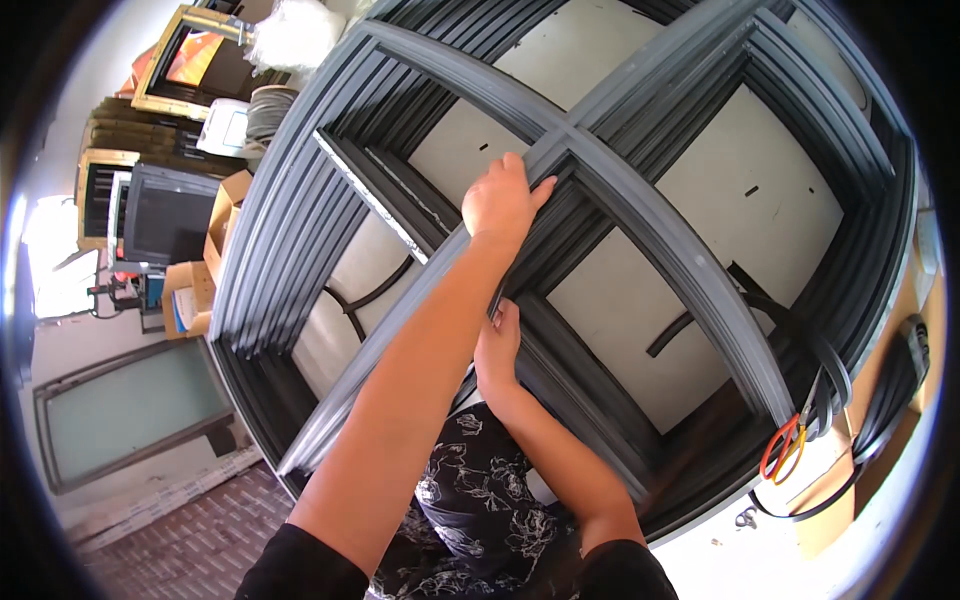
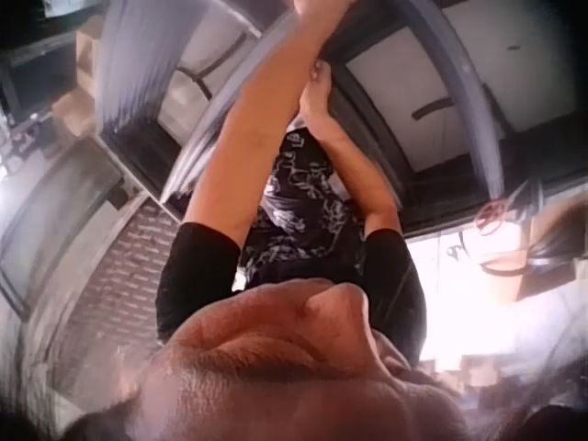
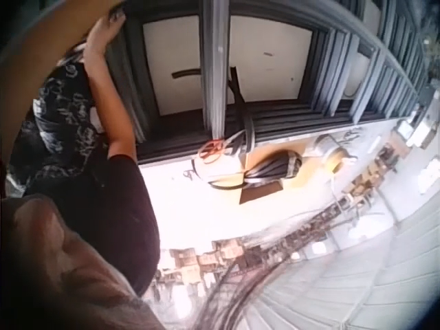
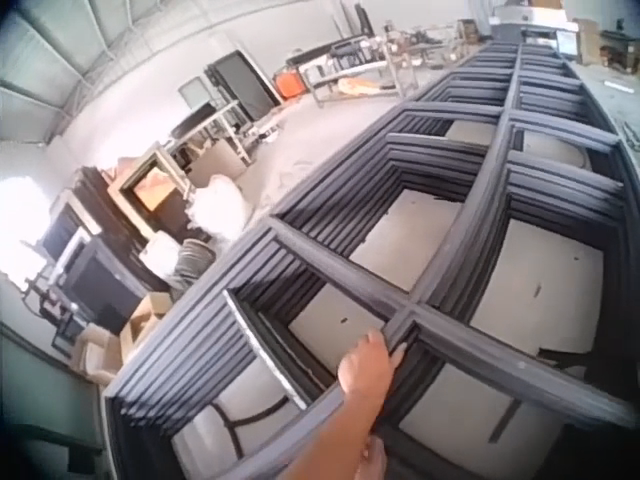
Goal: The person installs a black rubber seal into the tracks of a metal frame by hand and trims the excess seal using shears.
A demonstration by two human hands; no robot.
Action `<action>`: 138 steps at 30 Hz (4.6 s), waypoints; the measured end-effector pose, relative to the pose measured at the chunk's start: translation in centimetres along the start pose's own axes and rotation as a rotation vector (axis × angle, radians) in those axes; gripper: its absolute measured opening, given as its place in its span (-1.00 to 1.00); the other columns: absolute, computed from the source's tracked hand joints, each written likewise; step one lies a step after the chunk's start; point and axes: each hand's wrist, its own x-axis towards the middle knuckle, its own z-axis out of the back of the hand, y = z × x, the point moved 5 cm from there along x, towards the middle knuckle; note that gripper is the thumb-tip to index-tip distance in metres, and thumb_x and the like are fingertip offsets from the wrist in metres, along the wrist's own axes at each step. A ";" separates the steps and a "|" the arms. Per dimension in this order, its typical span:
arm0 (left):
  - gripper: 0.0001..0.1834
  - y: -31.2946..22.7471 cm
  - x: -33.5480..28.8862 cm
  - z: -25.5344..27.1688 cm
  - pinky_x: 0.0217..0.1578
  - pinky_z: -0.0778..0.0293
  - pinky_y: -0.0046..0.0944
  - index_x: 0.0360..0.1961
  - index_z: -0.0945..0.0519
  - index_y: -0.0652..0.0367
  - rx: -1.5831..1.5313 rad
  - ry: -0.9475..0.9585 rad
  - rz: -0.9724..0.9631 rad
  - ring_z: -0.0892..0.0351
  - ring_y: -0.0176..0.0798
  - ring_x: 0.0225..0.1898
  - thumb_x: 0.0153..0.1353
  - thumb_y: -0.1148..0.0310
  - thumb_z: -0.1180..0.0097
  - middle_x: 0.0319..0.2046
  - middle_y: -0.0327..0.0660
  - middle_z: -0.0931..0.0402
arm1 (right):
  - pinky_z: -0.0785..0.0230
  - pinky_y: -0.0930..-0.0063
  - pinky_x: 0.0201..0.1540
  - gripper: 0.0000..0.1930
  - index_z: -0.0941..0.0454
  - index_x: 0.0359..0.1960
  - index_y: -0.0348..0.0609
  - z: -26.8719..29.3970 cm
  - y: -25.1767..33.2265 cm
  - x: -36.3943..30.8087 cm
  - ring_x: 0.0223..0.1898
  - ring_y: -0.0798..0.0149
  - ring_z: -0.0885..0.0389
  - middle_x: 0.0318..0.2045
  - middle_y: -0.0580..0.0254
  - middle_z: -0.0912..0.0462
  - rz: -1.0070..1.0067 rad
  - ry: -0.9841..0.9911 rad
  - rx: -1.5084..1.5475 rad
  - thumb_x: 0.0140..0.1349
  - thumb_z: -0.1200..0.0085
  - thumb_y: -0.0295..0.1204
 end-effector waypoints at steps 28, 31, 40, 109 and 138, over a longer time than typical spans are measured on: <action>-0.76 28.4 -41.1 -7.2 -0.22 -0.48 -0.05 -0.19 -0.58 0.11 -0.649 0.224 0.359 -0.57 0.10 -0.19 0.17 0.24 -0.19 -0.27 -0.09 -0.60 | -0.43 0.17 -0.11 -0.67 -0.51 -0.23 -0.23 -2.0 5.4 0.6 -0.24 0.13 -0.60 -0.34 0.14 -0.61 -0.407 0.101 -0.426 0.30 -0.03 -0.16; -0.72 31.2 -41.3 -2.3 -0.20 -0.48 -0.02 -0.12 -0.57 0.15 -0.399 0.114 0.411 -0.58 0.11 -0.20 0.20 0.24 -0.17 -0.25 0.00 -0.60 | -0.40 0.15 0.02 -0.71 -0.50 -0.12 -0.22 -3.2 12.6 0.3 -0.07 0.10 -0.57 -0.09 0.09 -0.59 0.549 0.120 -1.525 0.19 -0.18 -0.35; -0.75 31.6 -38.4 -1.2 -0.25 -0.45 -0.01 -0.24 -0.48 0.12 -0.128 -0.185 0.527 -0.53 0.06 -0.31 0.02 0.50 -0.18 -0.44 -0.09 -0.49 | -0.20 0.15 0.28 -0.19 -0.34 0.23 -0.06 -12.3 15.4 0.8 0.23 0.06 -0.36 0.14 0.10 -0.46 1.414 0.869 -2.129 -0.17 -0.42 -0.39; -0.76 53.0 -59.4 3.9 -0.28 -0.53 -0.23 -0.13 -0.56 0.18 -1.031 0.693 0.590 -0.62 -0.26 -0.37 0.26 0.28 -0.15 -0.46 -0.19 -0.61 | -0.46 0.19 -0.15 -0.62 -0.43 -0.22 -0.22 -21.5 -11.7 -13.9 -0.15 0.00 -0.56 -0.27 0.06 -0.57 1.243 1.398 -2.268 0.00 -0.32 -0.36; -0.96 57.0 -57.0 -0.3 -0.15 -0.35 -0.23 -0.45 -0.53 -0.01 0.075 -0.401 0.626 -0.55 -0.26 -0.30 0.02 0.37 -0.07 -0.49 -0.34 -0.50 | -0.46 0.18 -0.25 -0.58 -0.40 -0.30 -0.11 -26.8 -29.1 -26.6 -0.28 0.03 -0.60 -0.37 0.14 -0.59 1.250 1.269 -2.257 -0.05 -0.38 -0.20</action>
